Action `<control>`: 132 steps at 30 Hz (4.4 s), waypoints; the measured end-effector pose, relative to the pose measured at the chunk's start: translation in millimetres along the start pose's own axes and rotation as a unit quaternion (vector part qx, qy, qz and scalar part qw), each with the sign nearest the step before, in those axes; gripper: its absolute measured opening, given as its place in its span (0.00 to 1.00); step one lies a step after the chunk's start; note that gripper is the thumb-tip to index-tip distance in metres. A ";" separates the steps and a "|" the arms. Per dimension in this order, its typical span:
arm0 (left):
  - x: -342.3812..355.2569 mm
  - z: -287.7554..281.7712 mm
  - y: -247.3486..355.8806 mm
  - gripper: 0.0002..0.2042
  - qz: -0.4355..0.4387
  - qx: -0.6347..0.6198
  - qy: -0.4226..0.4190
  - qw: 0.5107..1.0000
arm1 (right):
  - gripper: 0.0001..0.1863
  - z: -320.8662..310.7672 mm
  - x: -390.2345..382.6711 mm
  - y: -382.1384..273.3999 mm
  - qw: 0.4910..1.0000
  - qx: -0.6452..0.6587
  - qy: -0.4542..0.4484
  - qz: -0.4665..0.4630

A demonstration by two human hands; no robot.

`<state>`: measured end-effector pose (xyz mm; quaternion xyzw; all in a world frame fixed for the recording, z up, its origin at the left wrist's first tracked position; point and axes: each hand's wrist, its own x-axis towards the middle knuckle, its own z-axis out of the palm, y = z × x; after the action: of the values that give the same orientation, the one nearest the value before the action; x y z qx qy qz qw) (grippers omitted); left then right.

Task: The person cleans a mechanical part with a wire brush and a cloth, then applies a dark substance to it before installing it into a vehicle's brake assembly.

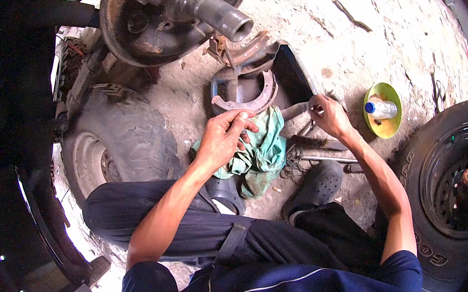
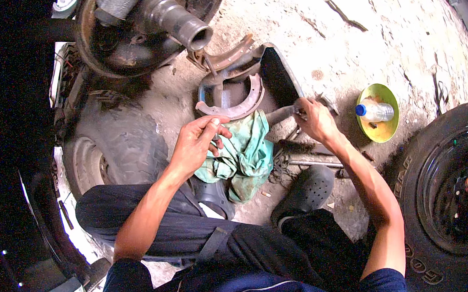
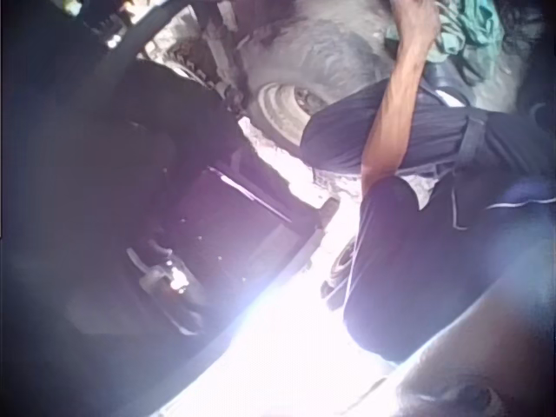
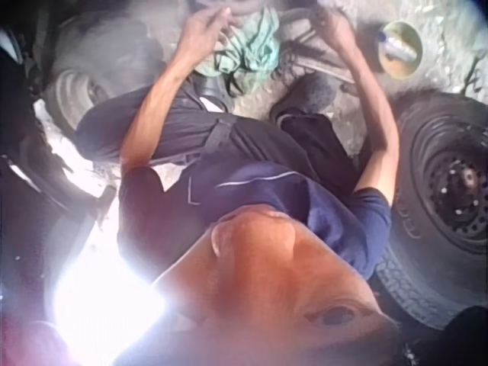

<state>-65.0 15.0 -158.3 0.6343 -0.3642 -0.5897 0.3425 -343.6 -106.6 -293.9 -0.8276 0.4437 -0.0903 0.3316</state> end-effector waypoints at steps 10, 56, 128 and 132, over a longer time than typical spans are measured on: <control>-18.7 -10.7 45.8 0.14 -0.012 -0.145 0.052 0.988 | 0.21 -77.1 26.1 -164.2 0.935 0.352 0.011 -0.052; -12.2 -1.2 28.5 0.08 0.176 -0.210 0.197 0.941 | 0.13 13.4 27.7 -229.4 0.833 0.550 0.061 -0.008; -9.2 4.9 20.0 0.18 0.180 -0.047 0.158 0.970 | 0.15 -18.9 29.2 -190.9 0.885 0.419 0.178 -0.103; -9.0 5.9 18.5 0.18 0.178 -0.017 0.162 0.971 | 0.15 -19.1 28.0 -189.6 0.897 0.304 0.255 -0.196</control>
<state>-72.3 13.5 -138.2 0.6405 -0.4008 -0.4152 0.5067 -207.6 -64.5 -164.1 -0.7054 0.2929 -0.4920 0.4178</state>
